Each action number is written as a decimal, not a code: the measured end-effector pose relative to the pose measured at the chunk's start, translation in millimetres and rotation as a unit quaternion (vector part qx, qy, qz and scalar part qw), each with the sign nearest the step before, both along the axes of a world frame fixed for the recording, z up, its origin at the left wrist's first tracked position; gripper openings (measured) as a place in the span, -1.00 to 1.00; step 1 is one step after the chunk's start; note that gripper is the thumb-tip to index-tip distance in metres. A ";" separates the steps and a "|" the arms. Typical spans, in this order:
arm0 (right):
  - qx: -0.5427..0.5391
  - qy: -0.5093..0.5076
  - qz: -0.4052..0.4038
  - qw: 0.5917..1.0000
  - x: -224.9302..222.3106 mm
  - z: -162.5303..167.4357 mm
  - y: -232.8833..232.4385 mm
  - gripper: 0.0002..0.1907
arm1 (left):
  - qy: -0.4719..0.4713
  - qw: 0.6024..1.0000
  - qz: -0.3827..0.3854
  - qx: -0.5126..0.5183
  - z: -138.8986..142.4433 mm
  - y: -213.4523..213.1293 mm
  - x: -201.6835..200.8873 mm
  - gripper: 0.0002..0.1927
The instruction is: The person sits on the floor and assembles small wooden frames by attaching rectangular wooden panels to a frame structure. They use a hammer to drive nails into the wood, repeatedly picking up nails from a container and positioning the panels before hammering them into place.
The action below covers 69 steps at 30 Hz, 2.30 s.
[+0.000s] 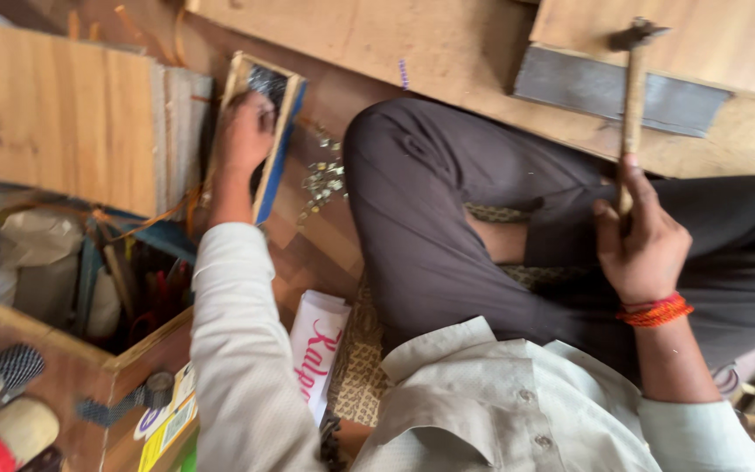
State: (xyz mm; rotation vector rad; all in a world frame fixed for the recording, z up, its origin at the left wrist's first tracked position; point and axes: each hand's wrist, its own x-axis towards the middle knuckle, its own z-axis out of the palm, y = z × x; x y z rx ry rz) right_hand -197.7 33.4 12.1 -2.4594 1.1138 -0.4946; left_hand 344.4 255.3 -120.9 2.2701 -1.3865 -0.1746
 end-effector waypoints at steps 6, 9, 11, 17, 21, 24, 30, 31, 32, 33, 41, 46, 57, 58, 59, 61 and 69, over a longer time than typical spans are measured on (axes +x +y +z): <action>0.058 0.009 -0.040 0.998 -4.5 12.3 3.0 -0.22 | 0.134 0.982 0.088 -0.095 26.8 -16.9 -10.3 -0.86; 0.102 -0.030 -0.039 0.994 -6.1 21.0 8.1 -0.28 | 0.163 0.966 0.086 -0.179 53.5 -60.1 -39.5 -0.88; 0.200 -0.071 -0.073 0.974 -6.2 26.5 10.9 -0.33 | 0.178 0.953 0.021 -0.242 76.3 -97.1 -74.8 -0.87; 0.102 -0.051 -0.044 0.993 -9.7 39.5 7.3 -0.32 | 0.171 0.944 -0.126 -0.251 123.2 -224.1 -230.0 -0.94; 0.076 -0.032 -0.039 0.996 -17.2 43.4 -0.7 -0.33 | -0.030 0.928 -0.138 -0.344 125.2 -261.0 -266.9 -0.82; 0.047 -0.043 -0.019 0.998 -23.0 47.6 -4.1 -0.36 | 0.107 0.950 -0.135 -0.261 110.8 -263.5 -267.4 -0.82; 0.026 -0.024 -0.009 0.999 -16.6 60.7 -6.2 -0.42 | 0.146 0.951 -0.110 -0.248 82.5 -264.7 -270.1 -0.83; 0.010 -0.034 0.005 0.999 -13.8 62.2 -7.3 -0.41 | 0.135 0.955 -0.111 -0.240 80.7 -265.2 -269.6 -0.82; -0.006 -0.043 0.019 0.999 -11.3 63.7 -7.8 -0.41 | 0.126 0.958 -0.113 -0.233 79.8 -265.7 -268.5 -0.81; 0.011 -0.022 0.017 1.000 -9.2 64.7 -9.6 -0.40 | 0.115 0.960 -0.116 -0.229 79.5 -266.5 -267.8 -0.79; 0.011 -0.101 0.030 0.994 -1.2 70.2 -9.7 -0.45 | 0.112 0.964 -0.094 -0.224 82.0 -266.5 -268.4 -0.80; 0.009 0.006 0.021 1.000 -9.3 80.5 -6.7 -0.42 | 0.151 0.956 -0.101 -0.233 82.9 -269.3 -260.7 -0.87; -0.059 -0.012 0.048 0.997 -5.0 57.9 -18.1 -0.40 | 0.141 0.935 -0.129 -0.299 86.7 -259.9 -259.1 -0.57; -0.073 -0.056 0.054 0.994 -5.1 58.5 -17.8 -0.42 | 0.144 0.937 -0.120 -0.295 86.4 -259.8 -259.9 -0.56; -0.078 -0.096 0.058 0.991 -5.7 60.3 -16.1 -0.44 | 0.153 0.941 -0.111 -0.282 86.1 -260.0 -259.9 -0.55; -0.106 -0.126 0.081 0.983 -4.8 62.1 -15.6 -0.45 | 0.161 0.941 -0.105 -0.280 85.1 -260.3 -260.5 -0.54; -0.072 -0.079 0.050 0.993 -4.8 62.7 -16.3 -0.41 | 0.170 0.935 -0.114 -0.291 84.0 -259.4 -260.5 -0.52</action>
